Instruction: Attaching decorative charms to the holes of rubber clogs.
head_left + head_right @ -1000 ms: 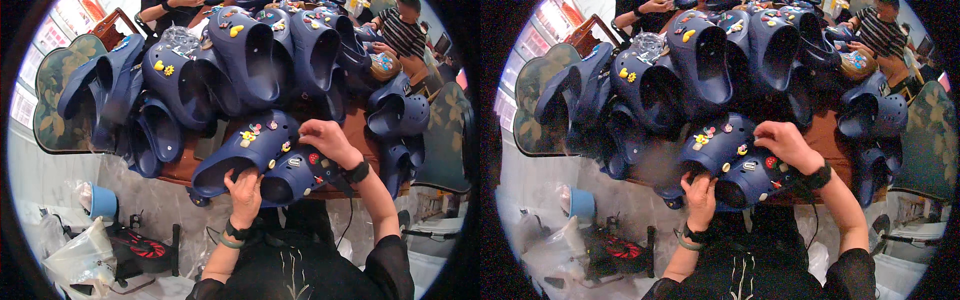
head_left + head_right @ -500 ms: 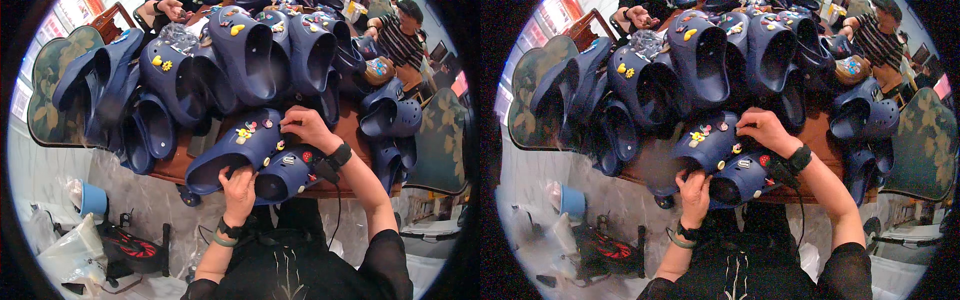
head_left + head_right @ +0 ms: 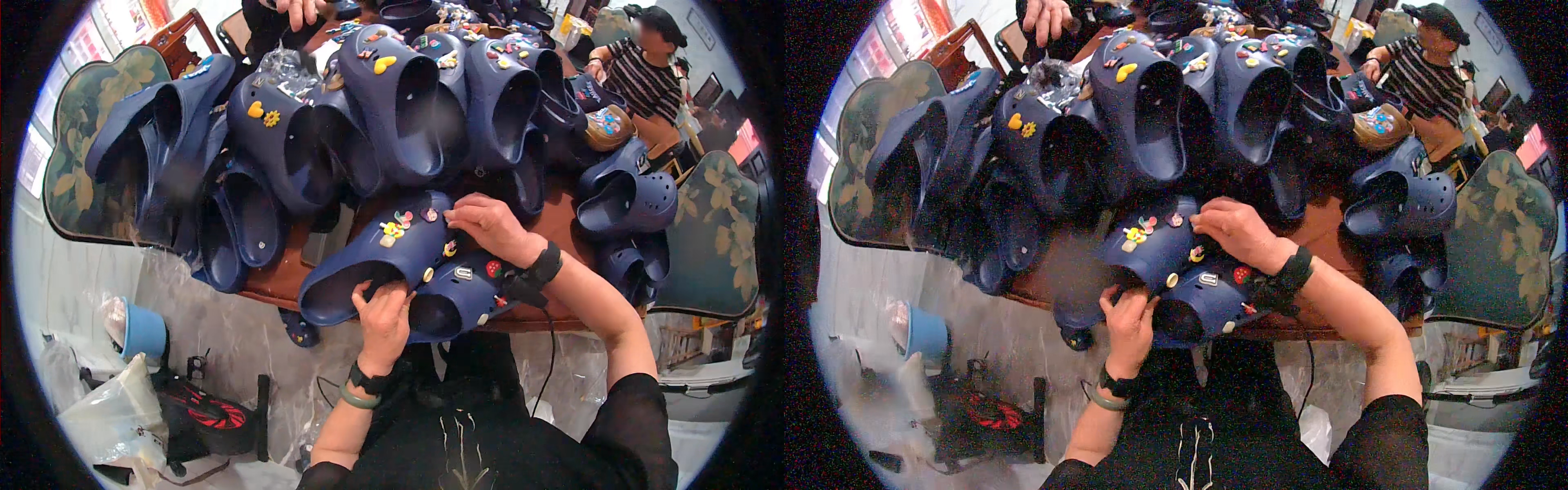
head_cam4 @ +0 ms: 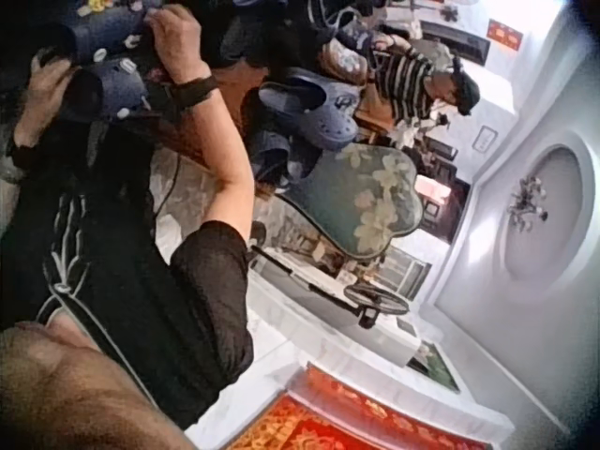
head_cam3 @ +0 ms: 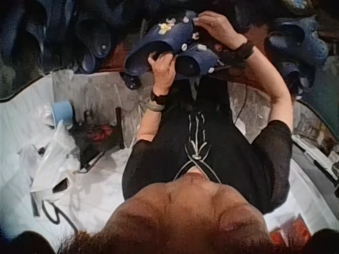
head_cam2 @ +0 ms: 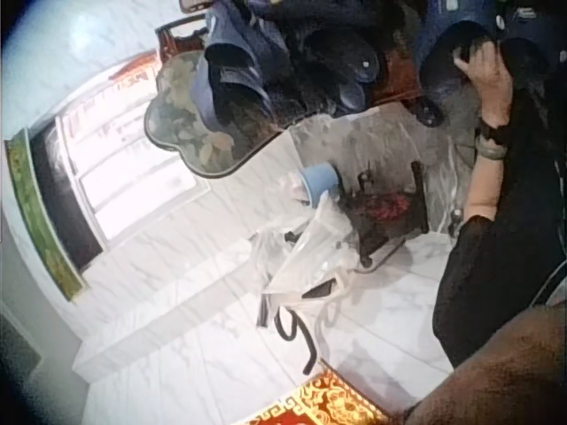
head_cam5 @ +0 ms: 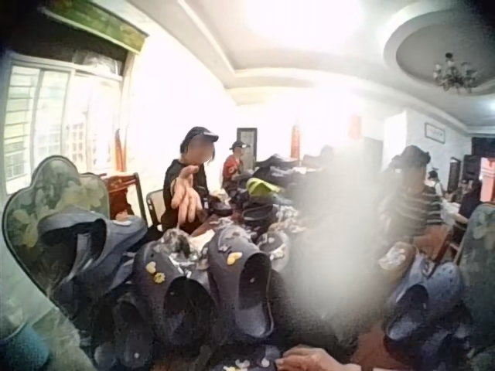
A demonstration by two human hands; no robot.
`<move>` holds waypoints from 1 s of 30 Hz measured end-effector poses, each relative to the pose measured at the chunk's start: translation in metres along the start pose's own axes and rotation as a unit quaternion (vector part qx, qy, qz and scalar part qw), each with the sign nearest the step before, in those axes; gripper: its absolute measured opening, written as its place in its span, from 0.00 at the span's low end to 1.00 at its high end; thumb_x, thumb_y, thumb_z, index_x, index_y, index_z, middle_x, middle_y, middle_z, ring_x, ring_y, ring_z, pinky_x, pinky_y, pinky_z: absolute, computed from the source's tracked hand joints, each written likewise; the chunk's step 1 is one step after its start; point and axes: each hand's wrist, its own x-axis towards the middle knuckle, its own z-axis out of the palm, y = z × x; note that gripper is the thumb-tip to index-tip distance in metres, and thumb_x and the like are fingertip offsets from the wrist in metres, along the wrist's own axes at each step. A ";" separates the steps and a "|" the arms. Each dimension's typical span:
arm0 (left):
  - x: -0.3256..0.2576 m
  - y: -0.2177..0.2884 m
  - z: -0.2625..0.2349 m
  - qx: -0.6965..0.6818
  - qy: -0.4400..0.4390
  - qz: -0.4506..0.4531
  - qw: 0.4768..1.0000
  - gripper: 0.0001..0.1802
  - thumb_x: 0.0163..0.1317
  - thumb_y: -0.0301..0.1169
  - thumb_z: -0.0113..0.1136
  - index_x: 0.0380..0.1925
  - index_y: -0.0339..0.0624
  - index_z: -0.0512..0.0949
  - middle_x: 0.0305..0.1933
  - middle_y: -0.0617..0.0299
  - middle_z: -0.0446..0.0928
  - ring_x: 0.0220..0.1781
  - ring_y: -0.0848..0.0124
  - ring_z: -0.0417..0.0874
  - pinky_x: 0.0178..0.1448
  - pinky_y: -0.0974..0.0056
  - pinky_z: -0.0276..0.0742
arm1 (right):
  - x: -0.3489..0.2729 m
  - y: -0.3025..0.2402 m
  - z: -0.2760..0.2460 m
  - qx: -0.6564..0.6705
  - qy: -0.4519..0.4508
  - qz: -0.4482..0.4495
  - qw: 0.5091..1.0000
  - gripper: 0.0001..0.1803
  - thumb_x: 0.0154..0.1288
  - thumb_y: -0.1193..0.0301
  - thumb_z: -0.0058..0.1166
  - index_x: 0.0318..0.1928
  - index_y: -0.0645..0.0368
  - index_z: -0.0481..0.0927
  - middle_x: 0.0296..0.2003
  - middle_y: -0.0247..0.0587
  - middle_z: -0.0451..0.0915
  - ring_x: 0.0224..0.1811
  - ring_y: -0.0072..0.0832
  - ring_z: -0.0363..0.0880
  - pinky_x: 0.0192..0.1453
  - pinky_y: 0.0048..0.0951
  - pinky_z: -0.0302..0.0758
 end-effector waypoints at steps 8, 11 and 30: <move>0.003 -0.001 -0.005 -0.010 -0.029 0.002 1.000 0.06 0.56 0.23 0.61 0.35 0.40 0.77 0.31 0.57 0.77 0.38 0.62 0.80 0.60 0.49 0.59 | 0.018 0.019 -0.015 0.167 -0.146 0.370 0.902 0.29 0.49 0.60 0.71 0.50 0.59 0.76 0.46 0.47 0.78 0.51 0.39 0.75 0.50 0.43 0.75; 0.006 0.000 -0.005 -0.020 -0.033 0.000 0.999 0.05 0.56 0.23 0.61 0.33 0.40 0.76 0.31 0.59 0.77 0.38 0.63 0.80 0.60 0.49 0.60 | 0.021 0.038 -0.016 0.230 -0.199 0.453 0.838 0.39 0.50 0.61 0.71 0.59 0.62 0.66 0.56 0.50 0.70 0.60 0.41 0.69 0.56 0.44 0.71; 0.029 -0.003 0.004 0.029 0.055 0.002 0.998 0.19 0.59 0.34 0.64 0.46 0.36 0.73 0.31 0.54 0.77 0.34 0.58 0.78 0.46 0.56 0.68 | -0.025 -0.008 -0.018 -0.179 -0.041 0.084 0.979 0.30 0.57 0.60 0.64 0.53 0.67 0.71 0.48 0.58 0.72 0.51 0.50 0.70 0.58 0.43 0.69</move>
